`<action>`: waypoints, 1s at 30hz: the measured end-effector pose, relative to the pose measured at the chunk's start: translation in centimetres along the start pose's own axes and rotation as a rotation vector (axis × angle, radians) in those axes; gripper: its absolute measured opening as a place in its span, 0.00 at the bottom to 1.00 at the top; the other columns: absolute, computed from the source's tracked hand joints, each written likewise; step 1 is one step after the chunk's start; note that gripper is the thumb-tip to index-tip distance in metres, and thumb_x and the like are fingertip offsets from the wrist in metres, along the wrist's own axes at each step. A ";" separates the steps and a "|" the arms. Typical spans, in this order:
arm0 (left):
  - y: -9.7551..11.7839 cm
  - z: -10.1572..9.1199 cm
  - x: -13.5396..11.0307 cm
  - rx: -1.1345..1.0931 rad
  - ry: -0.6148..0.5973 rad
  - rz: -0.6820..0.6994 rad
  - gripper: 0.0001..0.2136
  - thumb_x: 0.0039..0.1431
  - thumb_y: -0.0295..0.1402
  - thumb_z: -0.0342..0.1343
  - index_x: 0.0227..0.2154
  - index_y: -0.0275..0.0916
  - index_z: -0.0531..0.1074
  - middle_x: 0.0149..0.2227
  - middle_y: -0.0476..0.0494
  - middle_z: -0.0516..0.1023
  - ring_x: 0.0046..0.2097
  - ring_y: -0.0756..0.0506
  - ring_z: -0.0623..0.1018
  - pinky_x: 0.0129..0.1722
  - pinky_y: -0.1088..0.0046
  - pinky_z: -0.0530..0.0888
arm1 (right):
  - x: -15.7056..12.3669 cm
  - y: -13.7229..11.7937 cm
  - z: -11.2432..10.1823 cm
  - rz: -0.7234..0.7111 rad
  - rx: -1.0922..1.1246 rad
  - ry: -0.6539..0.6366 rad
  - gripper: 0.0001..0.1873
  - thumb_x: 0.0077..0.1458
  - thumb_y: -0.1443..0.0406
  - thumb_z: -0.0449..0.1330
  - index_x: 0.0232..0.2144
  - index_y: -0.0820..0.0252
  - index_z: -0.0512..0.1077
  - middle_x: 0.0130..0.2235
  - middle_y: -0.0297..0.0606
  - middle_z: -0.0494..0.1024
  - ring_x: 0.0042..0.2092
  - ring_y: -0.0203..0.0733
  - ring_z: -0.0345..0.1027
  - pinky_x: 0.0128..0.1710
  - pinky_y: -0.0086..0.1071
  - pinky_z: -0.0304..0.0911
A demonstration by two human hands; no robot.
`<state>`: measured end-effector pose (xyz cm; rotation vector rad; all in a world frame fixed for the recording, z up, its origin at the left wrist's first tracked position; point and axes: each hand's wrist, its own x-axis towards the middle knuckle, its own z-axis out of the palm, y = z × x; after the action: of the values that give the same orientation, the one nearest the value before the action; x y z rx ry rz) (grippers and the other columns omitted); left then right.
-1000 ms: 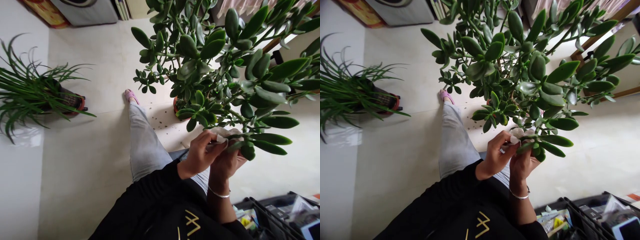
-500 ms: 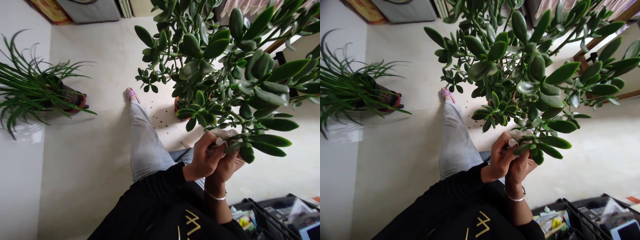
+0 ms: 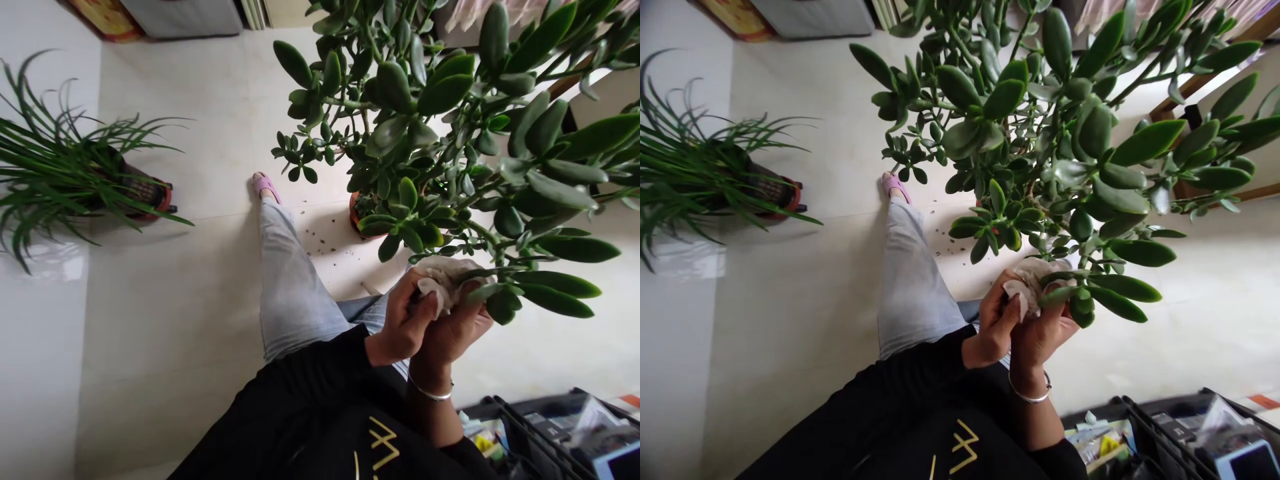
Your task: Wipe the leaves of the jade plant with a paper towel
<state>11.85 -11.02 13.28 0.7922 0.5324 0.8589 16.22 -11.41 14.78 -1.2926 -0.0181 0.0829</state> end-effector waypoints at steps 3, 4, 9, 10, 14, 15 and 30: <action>0.4 -0.8 0.0 -0.255 0.163 -0.190 0.19 0.58 0.51 0.68 0.35 0.39 0.77 0.33 0.48 0.74 0.35 0.49 0.72 0.39 0.72 0.73 | 0.2 0.8 -0.6 0.030 0.060 -0.069 0.13 0.60 0.56 0.67 0.39 0.59 0.79 0.41 0.35 0.80 0.41 0.37 0.77 0.43 0.31 0.77; 0.6 -1.3 0.0 -0.323 0.228 -0.266 0.19 0.57 0.50 0.70 0.36 0.39 0.78 0.33 0.47 0.76 0.35 0.49 0.74 0.39 0.73 0.74 | 0.1 1.2 -0.9 0.047 0.074 -0.098 0.15 0.59 0.54 0.68 0.41 0.59 0.80 0.43 0.36 0.81 0.43 0.38 0.77 0.45 0.33 0.77; 1.8 -5.2 0.4 -0.574 0.542 -0.645 0.09 0.69 0.33 0.58 0.44 0.34 0.79 0.42 0.41 0.84 0.43 0.46 0.83 0.45 0.71 0.80 | -1.7 3.6 -3.6 0.252 0.028 -0.238 0.26 0.53 0.46 0.71 0.46 0.58 0.80 0.50 0.42 0.82 0.51 0.45 0.77 0.51 0.40 0.76; 1.9 -6.1 0.6 -0.616 0.611 -0.747 0.10 0.71 0.29 0.52 0.45 0.33 0.78 0.42 0.40 0.84 0.42 0.46 0.84 0.45 0.72 0.81 | -2.2 4.1 -4.1 0.314 0.008 -0.259 0.26 0.53 0.46 0.70 0.45 0.57 0.80 0.49 0.42 0.82 0.50 0.45 0.78 0.48 0.40 0.76; 0.9 -8.5 1.2 -0.743 0.735 -1.042 0.16 0.70 0.19 0.46 0.53 0.31 0.75 0.41 0.40 0.84 0.38 0.46 0.85 0.41 0.72 0.82 | -3.5 4.9 -5.4 0.432 -0.017 -0.248 0.26 0.51 0.43 0.71 0.41 0.56 0.80 0.47 0.41 0.83 0.44 0.41 0.77 0.33 0.30 0.72; 0.5 -8.9 1.2 -0.754 0.742 -1.054 0.15 0.71 0.20 0.47 0.55 0.31 0.74 0.40 0.41 0.84 0.36 0.46 0.85 0.39 0.72 0.82 | -3.5 4.9 -5.5 0.428 -0.013 -0.235 0.27 0.50 0.43 0.72 0.41 0.55 0.79 0.46 0.40 0.83 0.42 0.40 0.76 0.31 0.28 0.70; 1.4 -10.2 1.1 -0.722 0.516 -0.662 0.21 0.73 0.47 0.50 0.54 0.37 0.78 0.48 0.39 0.84 0.49 0.41 0.83 0.58 0.58 0.76 | -0.6 4.9 -6.1 0.309 0.203 -0.187 0.28 0.55 0.37 0.63 0.38 0.54 0.80 0.41 0.31 0.78 0.43 0.38 0.73 0.47 0.35 0.71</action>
<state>4.75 -5.50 8.17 -0.2848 0.8070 0.5524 15.75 -16.02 8.45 -1.0729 0.0300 0.4593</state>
